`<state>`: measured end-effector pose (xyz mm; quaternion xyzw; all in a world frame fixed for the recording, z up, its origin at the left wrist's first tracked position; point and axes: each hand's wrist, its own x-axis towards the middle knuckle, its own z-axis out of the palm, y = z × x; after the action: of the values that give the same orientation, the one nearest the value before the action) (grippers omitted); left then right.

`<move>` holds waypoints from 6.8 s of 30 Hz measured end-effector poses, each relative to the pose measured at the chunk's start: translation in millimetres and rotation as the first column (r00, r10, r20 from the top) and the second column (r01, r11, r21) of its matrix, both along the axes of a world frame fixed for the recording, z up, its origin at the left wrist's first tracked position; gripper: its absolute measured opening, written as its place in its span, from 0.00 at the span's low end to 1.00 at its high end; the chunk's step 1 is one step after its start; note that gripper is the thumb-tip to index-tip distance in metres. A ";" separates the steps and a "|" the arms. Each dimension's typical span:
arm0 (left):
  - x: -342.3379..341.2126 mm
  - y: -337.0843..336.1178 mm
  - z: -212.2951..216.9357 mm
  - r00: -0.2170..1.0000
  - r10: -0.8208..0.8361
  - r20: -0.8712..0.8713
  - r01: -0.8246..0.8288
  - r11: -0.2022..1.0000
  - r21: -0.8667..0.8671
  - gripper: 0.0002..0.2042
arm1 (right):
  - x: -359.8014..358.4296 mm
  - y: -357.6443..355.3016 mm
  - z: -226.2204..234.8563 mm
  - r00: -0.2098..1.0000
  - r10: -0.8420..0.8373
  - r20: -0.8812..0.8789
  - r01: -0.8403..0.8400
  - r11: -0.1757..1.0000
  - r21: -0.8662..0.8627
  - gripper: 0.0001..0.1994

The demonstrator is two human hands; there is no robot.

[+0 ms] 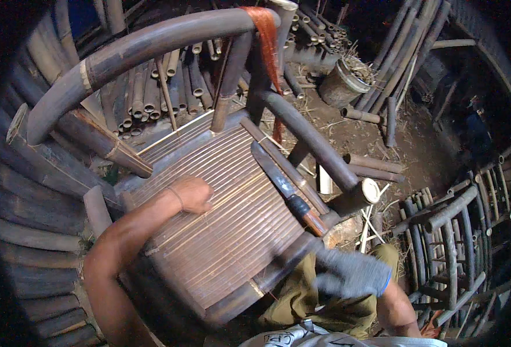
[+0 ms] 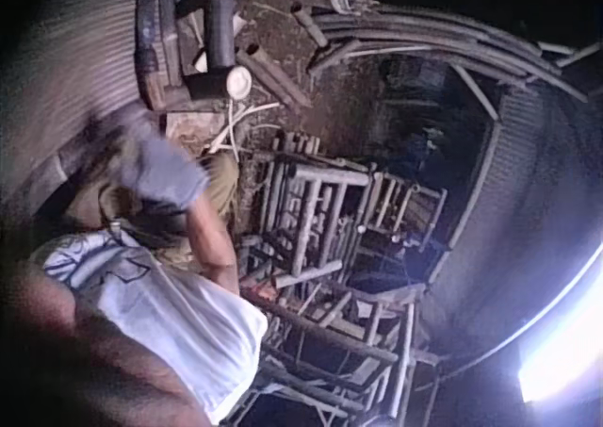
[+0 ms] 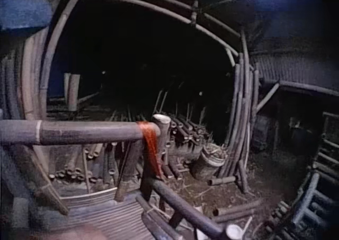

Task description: The person constructs a bamboo chair by inserting bamboo slats into the frame and then using a knife to shave and shape small bamboo pieces for the assembly.

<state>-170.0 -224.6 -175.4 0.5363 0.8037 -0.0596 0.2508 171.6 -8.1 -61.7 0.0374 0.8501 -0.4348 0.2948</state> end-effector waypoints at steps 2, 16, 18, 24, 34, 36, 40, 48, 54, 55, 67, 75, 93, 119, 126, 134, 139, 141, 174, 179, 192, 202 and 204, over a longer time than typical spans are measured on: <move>-12.0 -12.1 -20.9 0.996 0.000 -0.092 -0.001 1.000 -0.017 0.22 | 11.5 30.3 9.1 0.966 -0.243 0.089 0.212 0.940 0.267 0.38; 25.1 4.6 -0.7 0.940 0.207 -0.272 -0.268 0.940 -0.212 0.24 | 43.9 40.5 6.3 0.723 -0.155 -0.674 0.568 0.688 0.451 0.31; 39.3 66.3 -33.8 0.937 0.145 -0.317 -0.231 0.939 -0.254 0.23 | -1.7 49.0 -6.6 0.812 -0.198 -0.549 0.502 0.715 0.486 0.25; 83.3 64.5 -96.2 0.728 0.140 -0.671 -0.378 0.899 -0.223 0.18 | -95.9 55.6 -142.2 0.671 -0.275 -0.689 0.658 0.649 0.381 0.13; 99.6 6.8 -94.9 0.554 0.641 -0.531 -0.592 0.752 0.290 0.14 | 39.7 203.2 49.7 0.593 -0.188 -0.783 0.511 0.840 0.185 0.16; 112.5 12.3 -79.3 0.569 0.564 -0.599 -0.519 0.811 0.270 0.13 | 73.6 284.0 20.3 0.491 -0.195 -0.849 0.702 0.666 0.253 0.17; 170.1 53.1 -46.7 0.644 0.559 -0.522 -0.352 0.823 0.445 0.15 | 155.6 415.6 -117.9 0.587 -0.474 -0.656 0.806 0.422 0.416 0.15; 343.5 183.4 15.5 0.872 0.443 -0.206 -0.166 0.665 0.728 0.10 | 256.4 390.1 -369.8 0.244 -0.931 -0.272 0.942 0.162 0.293 0.29; 415.5 257.6 8.8 0.971 0.226 0.081 -0.226 0.750 0.621 0.08 | 233.4 383.4 -422.3 0.237 -0.912 -0.336 0.931 0.115 0.345 0.19; 420.9 266.1 1.6 0.973 0.198 0.119 -0.229 0.760 0.609 0.08 | 235.2 385.7 -422.3 0.218 -0.916 -0.338 0.939 0.102 0.330 0.18; 417.9 400.0 -173.9 -0.135 0.383 0.914 -0.777 0.531 -0.337 0.25 | 368.7 301.2 -219.0 0.065 -0.957 0.283 0.716 -0.153 -0.682 0.07; 432.7 477.8 -143.8 0.016 0.241 0.970 -0.910 0.405 -0.085 0.21 | 438.4 271.1 -182.3 0.339 -0.916 0.213 0.826 0.181 -0.535 0.11; 435.4 448.9 -92.4 0.884 -0.013 0.467 -0.449 0.257 0.856 0.12 | 350.9 287.9 -166.5 0.251 -0.827 -0.502 0.882 0.409 -0.234 0.26; 476.4 419.7 -109.9 0.882 -0.164 0.442 -0.380 0.306 0.873 0.15 | 302.5 273.0 -134.0 0.495 -0.784 -0.374 0.760 0.600 -0.251 0.12; 477.3 421.6 -109.5 0.876 -0.147 0.459 -0.399 0.315 0.861 0.15 | 300.3 273.8 -140.1 0.502 -0.789 -0.354 0.779 0.590 -0.212 0.12; 464.6 421.3 -99.6 0.870 -0.013 0.493 -0.424 0.489 0.762 0.17 | 284.0 277.2 -131.9 0.592 -0.687 -0.421 0.769 0.638 0.040 0.12; 442.8 431.0 43.4 0.982 0.121 0.143 -0.184 0.502 0.845 0.13 | 280.1 281.2 -131.7 0.604 -0.678 -0.420 0.769 0.634 0.083 0.13; 448.8 455.2 94.8 0.993 -0.040 -0.107 0.111 0.120 0.987 0.13 | 275.6 281.8 -130.2 0.610 -0.677 -0.412 0.770 0.629 0.108 0.13; 414.3 488.9 -60.5 0.182 0.525 0.831 -0.574 0.743 -0.344 0.63 | 251.6 329.9 -207.1 0.624 -0.651 -0.432 0.759 0.636 0.138 0.16; 419.1 509.8 -81.4 0.108 0.445 0.889 -0.667 0.695 -0.267 0.60 | 249.1 354.5 -205.8 0.658 -0.640 -0.396 0.738 0.653 0.171 0.17; 446.7 578.0 -95.9 -0.022 0.416 0.909 -0.889 0.408 -0.208 0.19 | 257.1 419.8 -214.8 0.723 -0.521 -0.454 0.665 0.704 0.250 0.20; 448.3 524.3 -68.3 -0.133 0.315 0.940 -0.834 0.476 -0.278 0.22 | 241.3 367.9 -319.9 0.713 -0.635 -0.297 0.700 0.671 0.243 0.20; 447.0 520.2 -79.1 -0.110 0.277 0.954 -0.809 0.533 -0.248 0.20 | 243.9 364.6 -368.5 0.746 -0.613 -0.261 0.666 0.693 0.277 0.20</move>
<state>277.1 295.6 -254.5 0.0826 0.5982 0.5723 0.5548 415.5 356.5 -430.2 0.3512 0.8662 -0.3520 0.0491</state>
